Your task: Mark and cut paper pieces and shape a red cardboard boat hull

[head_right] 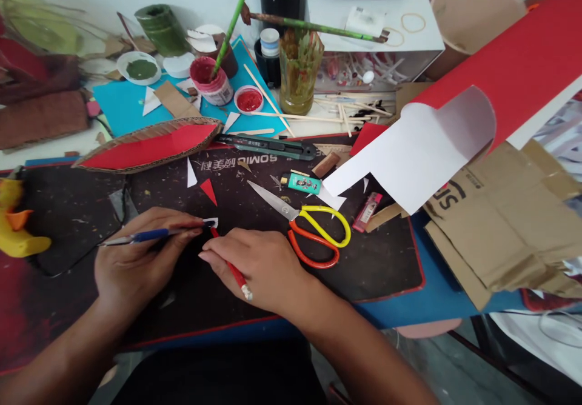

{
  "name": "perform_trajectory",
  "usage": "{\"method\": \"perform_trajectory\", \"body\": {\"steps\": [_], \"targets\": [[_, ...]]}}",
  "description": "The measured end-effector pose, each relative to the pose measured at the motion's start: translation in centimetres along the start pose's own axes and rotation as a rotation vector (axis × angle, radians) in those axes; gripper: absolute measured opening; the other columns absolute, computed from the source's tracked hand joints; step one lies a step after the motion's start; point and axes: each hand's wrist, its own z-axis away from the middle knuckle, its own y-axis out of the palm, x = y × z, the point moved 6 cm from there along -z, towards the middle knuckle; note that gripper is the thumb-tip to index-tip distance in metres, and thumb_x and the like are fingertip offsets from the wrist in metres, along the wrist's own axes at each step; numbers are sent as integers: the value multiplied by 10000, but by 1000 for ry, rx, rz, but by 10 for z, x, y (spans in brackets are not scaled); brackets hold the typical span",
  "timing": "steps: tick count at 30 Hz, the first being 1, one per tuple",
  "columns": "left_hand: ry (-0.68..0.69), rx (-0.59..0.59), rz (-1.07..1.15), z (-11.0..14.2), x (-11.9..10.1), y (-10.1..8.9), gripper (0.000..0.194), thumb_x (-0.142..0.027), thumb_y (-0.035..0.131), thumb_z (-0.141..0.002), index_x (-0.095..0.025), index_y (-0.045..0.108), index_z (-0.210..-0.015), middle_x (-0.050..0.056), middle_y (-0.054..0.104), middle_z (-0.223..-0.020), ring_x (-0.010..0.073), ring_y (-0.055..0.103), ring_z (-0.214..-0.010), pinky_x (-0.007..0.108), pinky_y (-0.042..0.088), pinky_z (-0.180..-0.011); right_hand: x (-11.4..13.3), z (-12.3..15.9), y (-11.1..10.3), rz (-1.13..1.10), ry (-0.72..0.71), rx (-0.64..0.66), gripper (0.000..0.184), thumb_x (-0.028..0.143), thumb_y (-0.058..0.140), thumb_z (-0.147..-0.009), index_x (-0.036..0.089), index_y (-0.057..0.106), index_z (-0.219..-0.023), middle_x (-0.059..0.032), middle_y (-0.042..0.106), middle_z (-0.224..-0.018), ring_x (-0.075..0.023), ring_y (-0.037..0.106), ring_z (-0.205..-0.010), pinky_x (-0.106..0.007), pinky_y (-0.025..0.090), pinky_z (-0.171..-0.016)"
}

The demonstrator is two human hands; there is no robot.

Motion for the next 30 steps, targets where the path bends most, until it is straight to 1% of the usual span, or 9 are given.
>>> {"method": "perform_trajectory", "body": {"steps": [5, 9, 13, 23, 30], "targets": [[3, 8, -29, 2, 2, 0, 135, -167, 704, -1030, -279, 780, -1024, -9, 807, -954, 181, 776, -840, 324, 624, -745, 1, 0, 2, 60, -11, 36, 320, 318, 480, -1181, 176, 764, -1139, -82, 837, -981, -184, 781, -820, -299, 606, -737], [8, 9, -31, 3, 2, 0, 142, -155, 704, -1028, -277, 776, -1033, -5, 805, -965, 180, 769, -850, 328, 619, -762, 2, 0, 3, 103, -31, 34, 317, 316, 488, -1182, 171, 766, -1134, -75, 838, -984, -182, 788, -838, -296, 608, -747], [9, 6, -27, 4, 2, 0, 156, -150, 706, -1022, -284, 780, -1048, -4, 807, -975, 185, 771, -847, 336, 623, -766, 2, 0, 2, 90, -34, 19, 335, 306, 480, -1183, 153, 769, -1112, -74, 830, -975, -171, 784, -825, -280, 605, -737], [22, 6, -53, 2, 0, 0, 134, -161, 696, -1038, -270, 773, -1036, 0, 795, -954, 179, 765, -834, 340, 629, -743, 1, 1, -1, 68, -10, -21, 337, 307, 470, -1183, 166, 758, -1078, -63, 813, -930, -160, 754, -777, -271, 571, -688], [17, 7, -47, 3, 1, 1, 150, -154, 699, -1031, -281, 777, -1043, -4, 803, -970, 189, 774, -842, 354, 634, -749, -1, 1, -2, 31, 12, -42, 331, 299, 477, -1178, 169, 763, -1072, -69, 816, -940, -166, 769, -797, -276, 577, -714]]}}
